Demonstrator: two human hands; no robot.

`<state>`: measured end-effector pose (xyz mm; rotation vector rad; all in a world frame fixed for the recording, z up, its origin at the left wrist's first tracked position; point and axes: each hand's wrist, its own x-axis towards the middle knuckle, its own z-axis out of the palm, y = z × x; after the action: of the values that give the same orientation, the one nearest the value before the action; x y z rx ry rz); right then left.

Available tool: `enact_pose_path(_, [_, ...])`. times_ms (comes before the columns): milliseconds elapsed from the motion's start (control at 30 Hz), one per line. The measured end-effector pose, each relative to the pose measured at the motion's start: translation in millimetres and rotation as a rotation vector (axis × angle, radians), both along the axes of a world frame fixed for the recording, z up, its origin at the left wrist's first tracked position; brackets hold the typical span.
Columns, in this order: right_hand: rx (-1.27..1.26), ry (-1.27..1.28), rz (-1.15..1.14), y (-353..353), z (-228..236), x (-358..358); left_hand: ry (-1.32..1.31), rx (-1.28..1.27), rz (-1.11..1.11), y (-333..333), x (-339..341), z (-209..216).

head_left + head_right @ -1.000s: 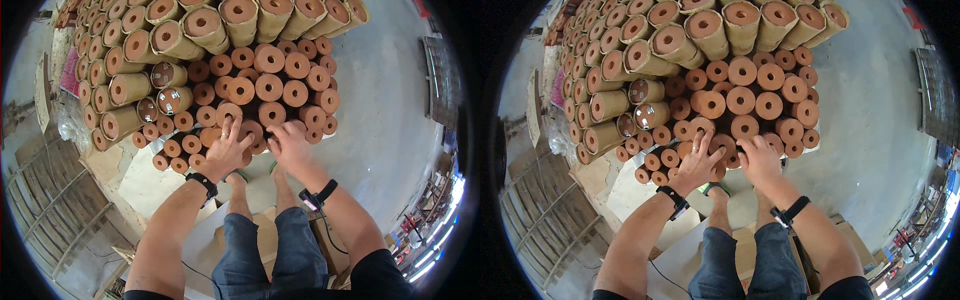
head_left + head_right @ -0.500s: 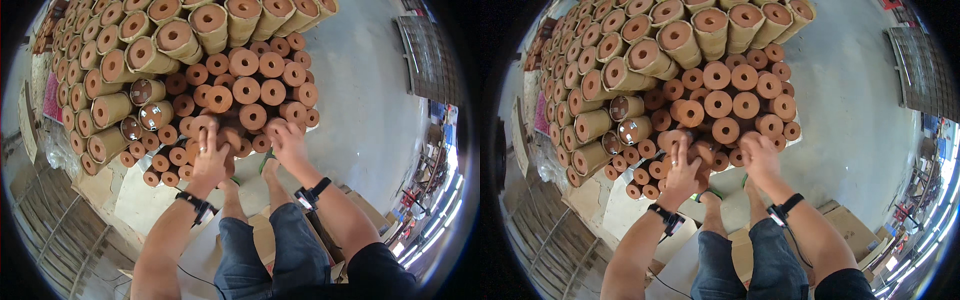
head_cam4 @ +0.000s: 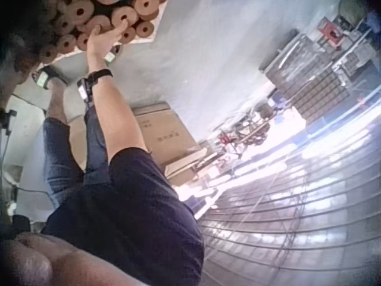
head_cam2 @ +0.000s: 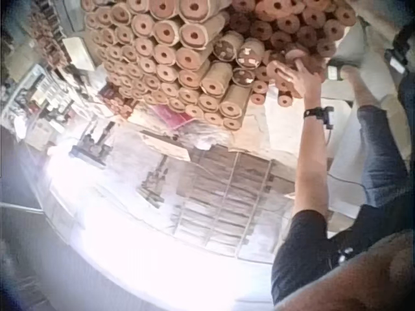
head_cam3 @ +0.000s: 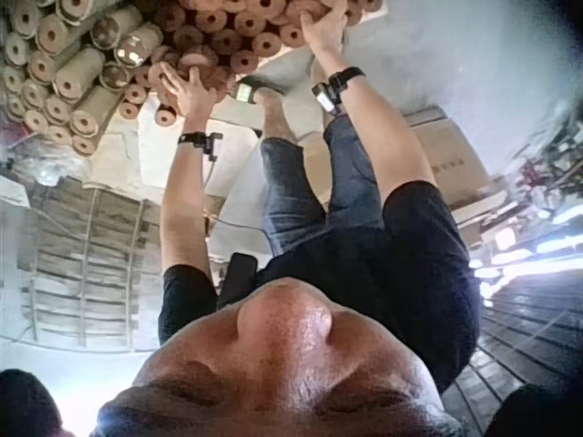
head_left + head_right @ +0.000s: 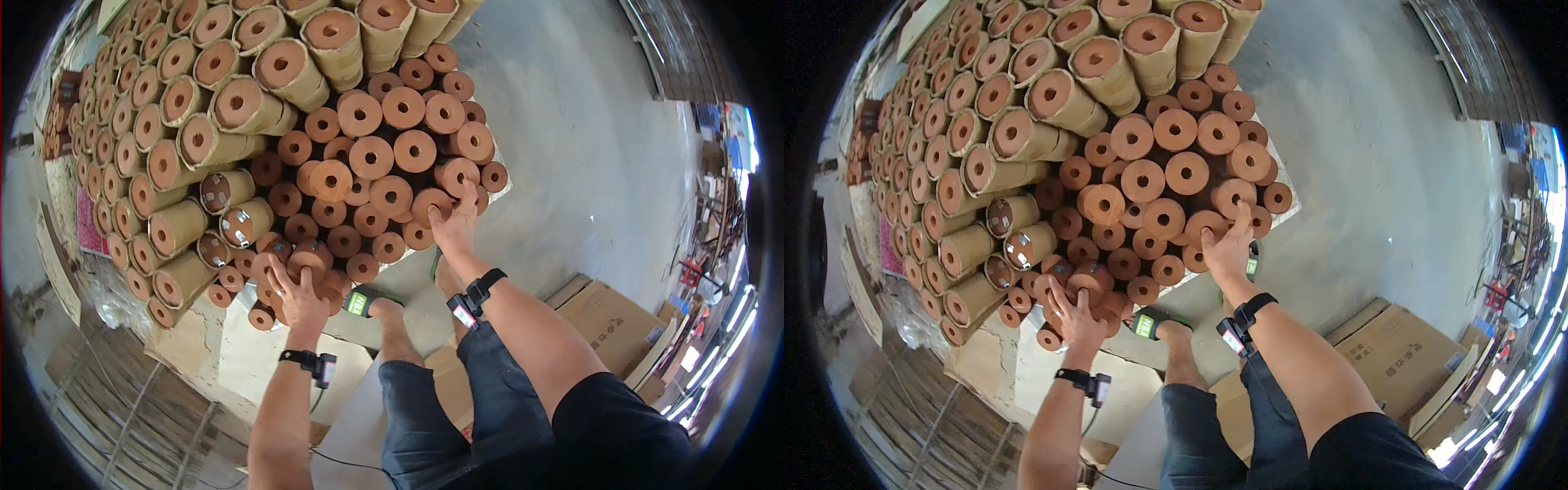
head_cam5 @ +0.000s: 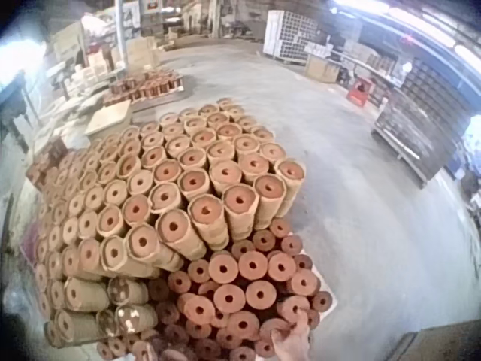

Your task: Stacking and organizing cylindrical wooden furniture components on the floor of a workshop.

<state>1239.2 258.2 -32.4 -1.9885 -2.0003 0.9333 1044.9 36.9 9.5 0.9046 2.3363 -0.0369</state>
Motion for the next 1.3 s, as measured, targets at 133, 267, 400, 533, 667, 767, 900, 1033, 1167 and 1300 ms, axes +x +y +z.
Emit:
enact_pose_path(133, [-0.197, -0.027, -0.016, 7.8, 13.6, -10.0, 0.044, 0.031, -0.037, -17.3, 0.7, -9.5])
enact_pose_path(267, [-0.244, -0.055, -0.024, 24.1, 8.4, -3.6, 0.026, -0.031, -0.073, -7.8, 3.4, -6.1])
enact_pose_path(400, [-0.209, -0.034, 0.146, 16.2, 19.7, -8.9, -0.013, -0.100, -0.038, -9.2, -0.2, -6.2])
enact_pose_path(533, [-0.237, -0.120, 0.154, 23.7, 25.2, -7.2, -0.054, -0.128, -0.018, -4.3, 1.1, -0.9])
enact_pose_path(667, [0.204, -0.404, 0.587, 22.9, 45.0, -15.0, -0.039, -0.115, -0.010, -9.7, 0.0, -3.9])
enact_pose_path(767, [0.285, -0.448, 0.906, 28.1, 44.7, -19.9, -0.028, -0.076, -0.025, -14.4, 1.4, -13.3])
enact_pose_path(900, [0.328, -0.536, 1.227, 49.6, 50.3, -27.5, -0.008, -0.004, -0.038, -15.9, 1.0, -12.7])
enact_pose_path(1033, [0.175, -0.580, 1.361, 53.7, 55.2, -39.1, -0.087, 0.050, -0.021, -17.8, -5.3, 16.0])
enact_pose_path(1167, [0.158, -0.495, 1.349, 59.4, 47.8, -33.0, -0.094, 0.141, -0.028, -37.3, 11.3, 58.1])
enact_pose_path(1300, [0.284, -0.318, 1.388, 75.0, 40.2, -22.4, -0.141, 0.185, 0.083, -89.9, 27.2, 94.0])
